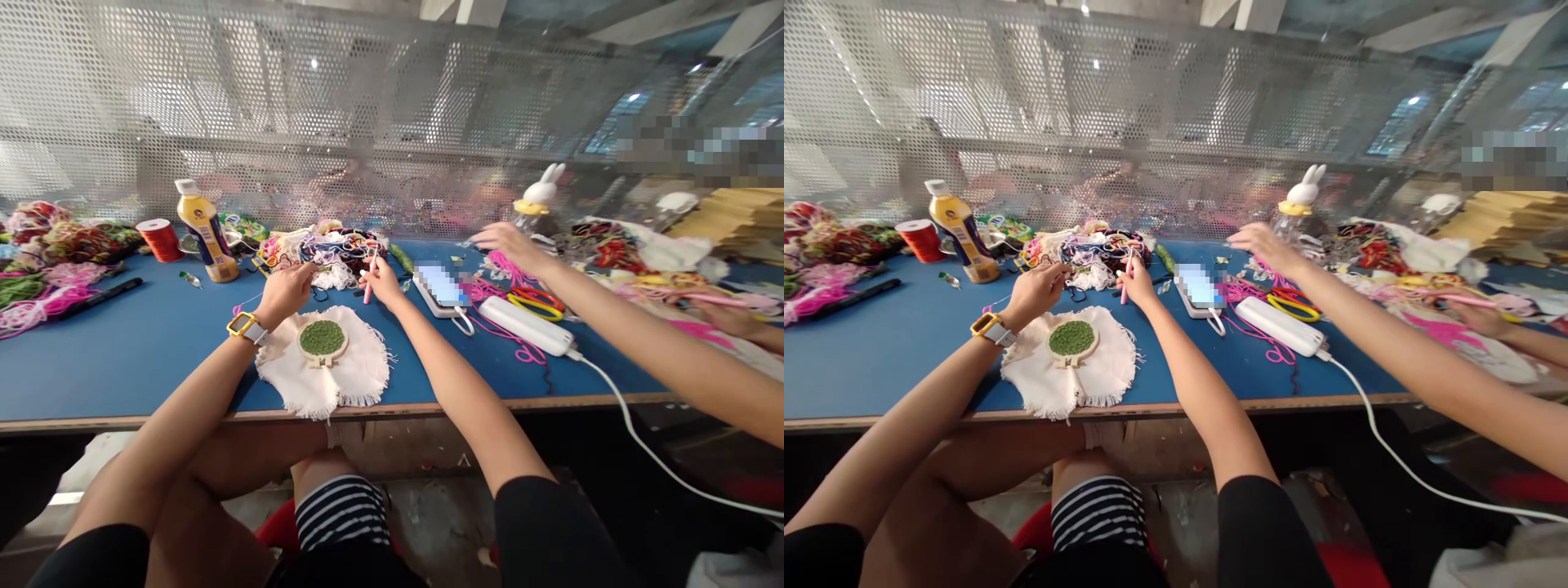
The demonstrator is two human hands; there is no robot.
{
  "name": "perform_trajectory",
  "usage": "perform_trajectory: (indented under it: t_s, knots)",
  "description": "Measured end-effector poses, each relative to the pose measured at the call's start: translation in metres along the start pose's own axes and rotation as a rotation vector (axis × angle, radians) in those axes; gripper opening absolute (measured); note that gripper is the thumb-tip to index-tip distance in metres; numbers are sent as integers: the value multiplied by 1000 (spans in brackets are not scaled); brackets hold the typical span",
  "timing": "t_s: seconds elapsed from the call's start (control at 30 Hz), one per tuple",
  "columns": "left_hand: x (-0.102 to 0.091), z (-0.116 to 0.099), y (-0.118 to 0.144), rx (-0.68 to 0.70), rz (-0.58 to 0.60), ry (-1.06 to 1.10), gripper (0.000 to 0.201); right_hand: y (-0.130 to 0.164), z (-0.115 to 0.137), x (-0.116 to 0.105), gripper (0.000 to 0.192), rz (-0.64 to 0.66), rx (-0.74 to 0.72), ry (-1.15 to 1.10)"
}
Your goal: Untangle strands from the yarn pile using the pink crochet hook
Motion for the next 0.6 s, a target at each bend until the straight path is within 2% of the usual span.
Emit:
perform_trajectory:
  t_s: [0.2,0.27,0.33,0.43,0.47,0.5,0.57,0.6]
  knots:
    - [0,-3,1,14,3,0,31,7,17,4,36,-3,-66,164]
    - [0,-4,1,21,-5,-1,31,12,24,-2,34,4,-51,204]
    - [1,-4,1,24,-6,-1,31,19,27,-25,29,29,-11,203]
    - [3,-3,1,15,13,-4,31,31,26,-87,26,111,67,196]
    - [4,-3,1,12,19,-7,32,39,14,-92,31,317,180,153]
    - [4,-3,1,11,22,-9,32,48,6,-103,36,418,279,81]
    - [4,-5,1,19,25,-7,32,52,-3,-130,38,335,405,-146]
    - [4,-6,1,29,29,0,32,52,-5,-137,36,240,427,-250]
Point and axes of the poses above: each hand's wrist, its own y-axis away from the middle knuckle, its own x-axis out of the palm, z = x × y, the point moved 10 cm from there along -y, towards the middle knuckle, and after that the axes turned 2 degrees about x, right-handed, at the moved point
